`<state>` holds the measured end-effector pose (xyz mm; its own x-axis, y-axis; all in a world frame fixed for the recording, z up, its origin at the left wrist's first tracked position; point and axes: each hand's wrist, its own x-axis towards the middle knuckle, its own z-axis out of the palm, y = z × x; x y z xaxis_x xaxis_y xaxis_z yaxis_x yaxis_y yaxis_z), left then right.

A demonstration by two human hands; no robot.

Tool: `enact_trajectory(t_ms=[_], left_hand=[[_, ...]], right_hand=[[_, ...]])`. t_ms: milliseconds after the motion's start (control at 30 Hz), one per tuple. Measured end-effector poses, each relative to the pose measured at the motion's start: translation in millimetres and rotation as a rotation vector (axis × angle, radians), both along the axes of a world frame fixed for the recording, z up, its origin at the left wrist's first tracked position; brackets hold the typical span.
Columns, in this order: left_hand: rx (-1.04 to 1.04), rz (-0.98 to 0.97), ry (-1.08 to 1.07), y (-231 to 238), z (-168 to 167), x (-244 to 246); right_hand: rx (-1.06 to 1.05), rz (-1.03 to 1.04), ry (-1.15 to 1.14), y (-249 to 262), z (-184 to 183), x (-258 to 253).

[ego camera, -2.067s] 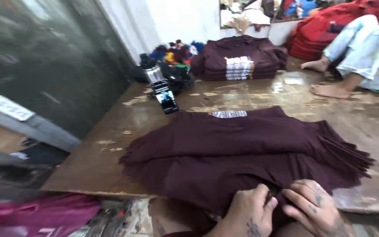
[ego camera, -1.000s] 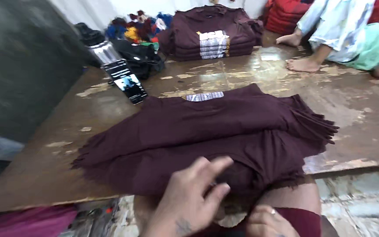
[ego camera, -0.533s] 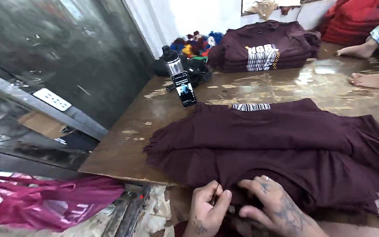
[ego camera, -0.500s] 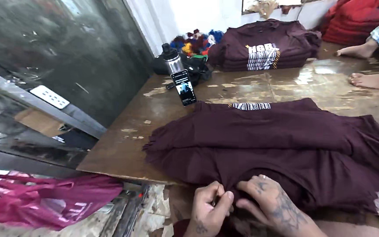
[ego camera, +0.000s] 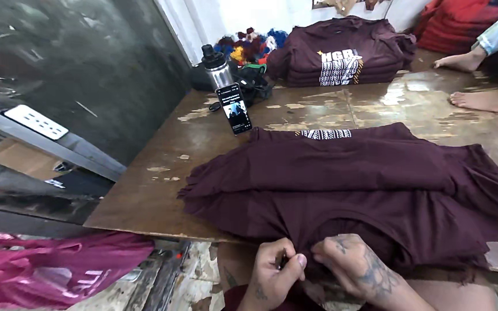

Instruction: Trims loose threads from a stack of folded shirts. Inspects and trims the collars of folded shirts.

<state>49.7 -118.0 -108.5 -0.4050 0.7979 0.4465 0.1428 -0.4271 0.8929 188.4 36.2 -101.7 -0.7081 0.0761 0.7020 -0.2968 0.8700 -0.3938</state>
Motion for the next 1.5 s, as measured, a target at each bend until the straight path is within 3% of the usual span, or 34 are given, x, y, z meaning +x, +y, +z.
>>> enact_trajectory(t_ms=[233, 400, 633, 800, 933, 1067, 1133, 1233, 1367, 1500], left_hand=[[-0.023, 0.024, 0.084, 0, 4, 0], [-0.091, 0.051, 0.216, -2, 8, -6], [-0.512, 0.275, 1.023, -7, 81, -14], [-0.55, 0.084, 1.334, -7, 130, -3], [-0.443, 0.111, 1.484, -10, 112, -5], [-0.496, 0.223, 1.359, -19, 101, -19], [-0.495, 0.312, 1.197, -21, 89, -33], [-0.446, 0.387, 1.059, -24, 61, -53], [-0.255, 0.477, 0.804, -17, 37, -61], [-0.24, 0.468, 0.726, -15, 35, -62]], right_hand=[[-0.069, -0.03, -0.092, -4, 6, 2], [-0.006, 0.016, -0.01, 1, 4, 5], [-0.04, -0.053, 0.08, -11, 6, 16], [-0.044, -0.11, 0.132, -17, 18, 16], [-0.013, -0.092, 0.182, -24, 8, 17], [-0.045, 0.026, 0.216, -28, 21, 22], [0.011, -0.02, 0.211, -25, 6, 25], [0.068, -0.131, 0.008, -14, 16, 9], [-0.178, 0.038, -0.073, 8, 28, -8], [-0.283, 0.202, -0.119, 20, 33, -10]])
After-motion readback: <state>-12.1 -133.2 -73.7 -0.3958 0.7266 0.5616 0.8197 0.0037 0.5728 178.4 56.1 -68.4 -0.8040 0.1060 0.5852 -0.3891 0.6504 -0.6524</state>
